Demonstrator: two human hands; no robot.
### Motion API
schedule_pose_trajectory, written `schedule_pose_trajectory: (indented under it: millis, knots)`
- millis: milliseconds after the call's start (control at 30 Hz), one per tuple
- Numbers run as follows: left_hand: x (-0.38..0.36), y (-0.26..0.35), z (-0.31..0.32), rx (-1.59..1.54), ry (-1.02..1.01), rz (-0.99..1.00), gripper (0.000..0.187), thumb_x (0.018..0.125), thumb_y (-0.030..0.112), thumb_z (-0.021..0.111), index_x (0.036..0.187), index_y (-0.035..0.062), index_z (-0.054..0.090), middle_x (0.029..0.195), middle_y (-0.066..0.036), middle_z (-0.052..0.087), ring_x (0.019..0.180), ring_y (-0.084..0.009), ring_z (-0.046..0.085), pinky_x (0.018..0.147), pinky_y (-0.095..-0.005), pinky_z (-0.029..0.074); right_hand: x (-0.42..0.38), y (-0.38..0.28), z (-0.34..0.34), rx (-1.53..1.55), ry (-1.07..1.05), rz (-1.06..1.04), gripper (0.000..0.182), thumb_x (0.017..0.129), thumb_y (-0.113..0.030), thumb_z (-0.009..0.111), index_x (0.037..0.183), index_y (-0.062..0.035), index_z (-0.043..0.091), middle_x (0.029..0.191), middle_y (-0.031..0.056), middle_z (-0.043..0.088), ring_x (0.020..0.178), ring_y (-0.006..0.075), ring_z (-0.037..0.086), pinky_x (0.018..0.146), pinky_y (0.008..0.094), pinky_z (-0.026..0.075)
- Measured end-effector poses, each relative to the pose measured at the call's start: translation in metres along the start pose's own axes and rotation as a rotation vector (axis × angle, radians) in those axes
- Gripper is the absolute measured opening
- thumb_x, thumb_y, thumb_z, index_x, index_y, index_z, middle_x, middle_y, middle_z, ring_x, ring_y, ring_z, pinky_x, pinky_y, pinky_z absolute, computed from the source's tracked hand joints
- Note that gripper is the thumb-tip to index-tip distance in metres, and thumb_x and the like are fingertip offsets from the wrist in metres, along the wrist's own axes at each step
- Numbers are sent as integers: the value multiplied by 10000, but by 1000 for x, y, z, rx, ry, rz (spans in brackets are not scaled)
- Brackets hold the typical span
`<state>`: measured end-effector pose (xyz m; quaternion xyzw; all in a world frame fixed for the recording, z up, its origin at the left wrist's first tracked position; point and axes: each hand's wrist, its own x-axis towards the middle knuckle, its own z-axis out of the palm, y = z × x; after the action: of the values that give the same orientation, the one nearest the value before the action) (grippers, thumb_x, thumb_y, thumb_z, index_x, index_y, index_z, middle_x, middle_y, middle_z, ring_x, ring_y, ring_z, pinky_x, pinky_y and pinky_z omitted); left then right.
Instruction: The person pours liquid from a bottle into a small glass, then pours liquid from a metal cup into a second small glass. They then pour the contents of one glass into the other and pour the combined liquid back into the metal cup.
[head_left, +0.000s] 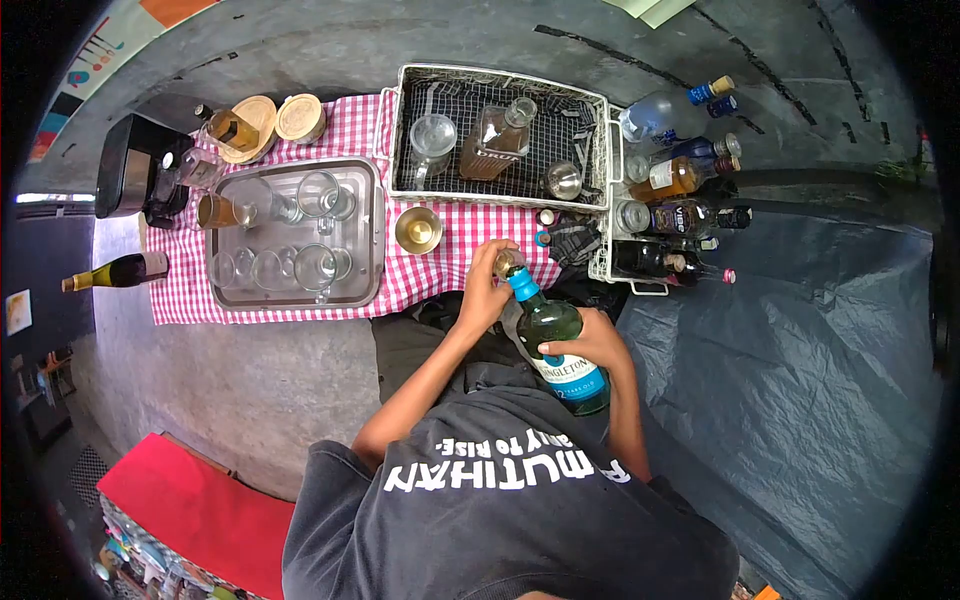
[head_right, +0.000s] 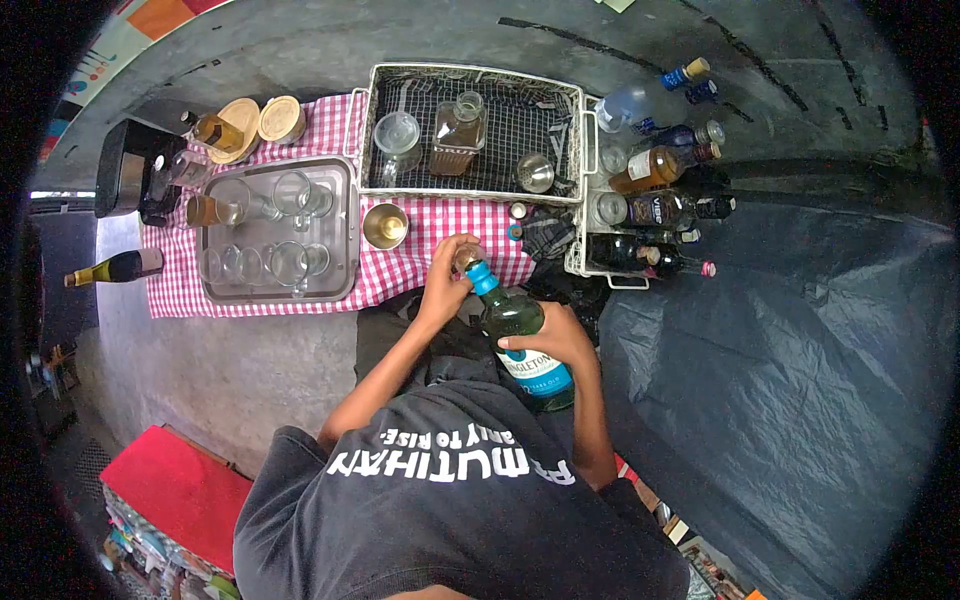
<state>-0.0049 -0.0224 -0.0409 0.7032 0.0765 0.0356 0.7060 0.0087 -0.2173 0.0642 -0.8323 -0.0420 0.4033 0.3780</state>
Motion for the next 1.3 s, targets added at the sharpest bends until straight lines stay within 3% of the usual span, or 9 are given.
schedule_pose_trajectory:
  millis: [700,1033,1100,1300]
  knots:
    - [0,-4,-2,19,40,3,575,686,-121,577,1236,31,503,1188,-130,526,1148,-280,543,967,-362,437,5,-1,0,-18,-8,-1,493,611,-317,876,988,-37,726,864,92,735,775,146,686,736,311,530]
    - [4,-4,-2,-41,29,-23,557,706,-107,601,1235,44,514,1177,-115,534,1121,-233,558,946,-342,451,7,-8,-4,12,-43,10,470,617,-282,872,982,-27,722,871,95,733,777,148,687,734,311,529]
    - [6,-2,-2,-85,39,-3,555,700,-79,634,1228,37,510,1157,-139,537,1065,-287,576,877,-356,474,7,-5,-5,34,-27,-17,490,612,-271,876,1002,-21,713,891,95,732,802,154,688,753,312,527]
    - [11,19,-10,-107,10,-16,562,720,-70,648,1252,34,502,1178,-129,531,1043,-239,602,839,-341,522,8,-10,-11,77,-12,-106,534,605,-251,882,1043,-14,691,938,102,726,845,159,684,789,317,525]
